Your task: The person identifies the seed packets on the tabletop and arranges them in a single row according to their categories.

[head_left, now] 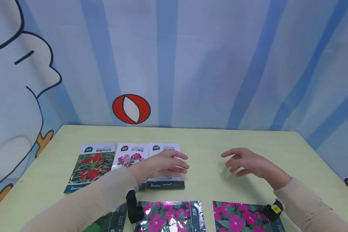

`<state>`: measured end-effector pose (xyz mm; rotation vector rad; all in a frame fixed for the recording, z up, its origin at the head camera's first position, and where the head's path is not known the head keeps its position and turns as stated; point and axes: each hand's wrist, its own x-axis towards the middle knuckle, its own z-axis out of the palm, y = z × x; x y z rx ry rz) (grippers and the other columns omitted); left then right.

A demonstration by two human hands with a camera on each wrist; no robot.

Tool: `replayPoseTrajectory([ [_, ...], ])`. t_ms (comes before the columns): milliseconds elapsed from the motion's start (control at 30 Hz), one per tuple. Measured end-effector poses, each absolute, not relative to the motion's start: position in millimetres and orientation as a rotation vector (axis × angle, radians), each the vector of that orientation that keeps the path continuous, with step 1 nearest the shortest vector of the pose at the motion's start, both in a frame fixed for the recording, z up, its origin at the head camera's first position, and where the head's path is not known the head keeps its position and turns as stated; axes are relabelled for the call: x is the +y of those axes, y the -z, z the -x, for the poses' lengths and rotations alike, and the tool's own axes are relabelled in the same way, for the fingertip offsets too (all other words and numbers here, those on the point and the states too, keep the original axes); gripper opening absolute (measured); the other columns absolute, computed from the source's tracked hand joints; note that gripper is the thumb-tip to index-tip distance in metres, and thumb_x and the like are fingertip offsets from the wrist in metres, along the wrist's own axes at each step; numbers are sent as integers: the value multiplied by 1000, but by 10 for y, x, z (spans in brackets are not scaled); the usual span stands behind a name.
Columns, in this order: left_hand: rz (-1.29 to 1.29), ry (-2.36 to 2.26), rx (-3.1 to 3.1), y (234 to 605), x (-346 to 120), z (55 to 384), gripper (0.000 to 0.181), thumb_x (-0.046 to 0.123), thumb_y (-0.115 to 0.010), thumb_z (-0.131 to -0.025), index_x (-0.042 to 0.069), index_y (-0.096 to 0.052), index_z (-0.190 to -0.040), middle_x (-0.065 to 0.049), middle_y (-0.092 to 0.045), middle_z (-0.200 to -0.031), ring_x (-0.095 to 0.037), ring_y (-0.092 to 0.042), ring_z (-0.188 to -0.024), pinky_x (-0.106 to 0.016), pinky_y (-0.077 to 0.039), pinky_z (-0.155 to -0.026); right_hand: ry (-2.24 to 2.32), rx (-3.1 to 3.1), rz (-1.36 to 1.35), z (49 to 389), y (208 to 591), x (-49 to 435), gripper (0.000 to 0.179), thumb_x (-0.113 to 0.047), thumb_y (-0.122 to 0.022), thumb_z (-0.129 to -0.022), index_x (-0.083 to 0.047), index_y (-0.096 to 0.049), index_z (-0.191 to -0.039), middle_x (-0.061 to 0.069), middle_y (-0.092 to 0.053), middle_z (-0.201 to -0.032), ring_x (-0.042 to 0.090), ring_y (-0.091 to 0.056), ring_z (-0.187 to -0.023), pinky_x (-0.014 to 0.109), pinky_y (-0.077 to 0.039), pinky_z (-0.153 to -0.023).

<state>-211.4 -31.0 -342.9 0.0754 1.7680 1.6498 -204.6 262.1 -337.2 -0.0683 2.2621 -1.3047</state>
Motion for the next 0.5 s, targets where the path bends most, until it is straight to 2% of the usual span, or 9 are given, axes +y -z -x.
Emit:
replayPoseTrajectory([
  [300, -216, -1476, 1555, 3451, -105, 1892, 37, 8, -49, -96, -7, -45, -130, -19, -63, -110, -32, -61, -104, -41, -49, -88, 1291, 2212, -70, 1817, 3393, 3112, 59, -24, -60, -91, 5, -36, -137, 18, -53, -119, 26, -58, -94, 43, -52, -79],
  [500, -241, -1431, 1506, 3511, -27, 1768, 44, 20, -44, -99, -8, -39, -133, -17, -64, -107, -28, -63, -102, -37, -51, -85, 1236, 2201, -196, 1653, 3524, 3425, 55, -23, -58, -92, 6, -38, -133, 12, -57, -110, 24, -59, -91, 43, -52, -78],
])
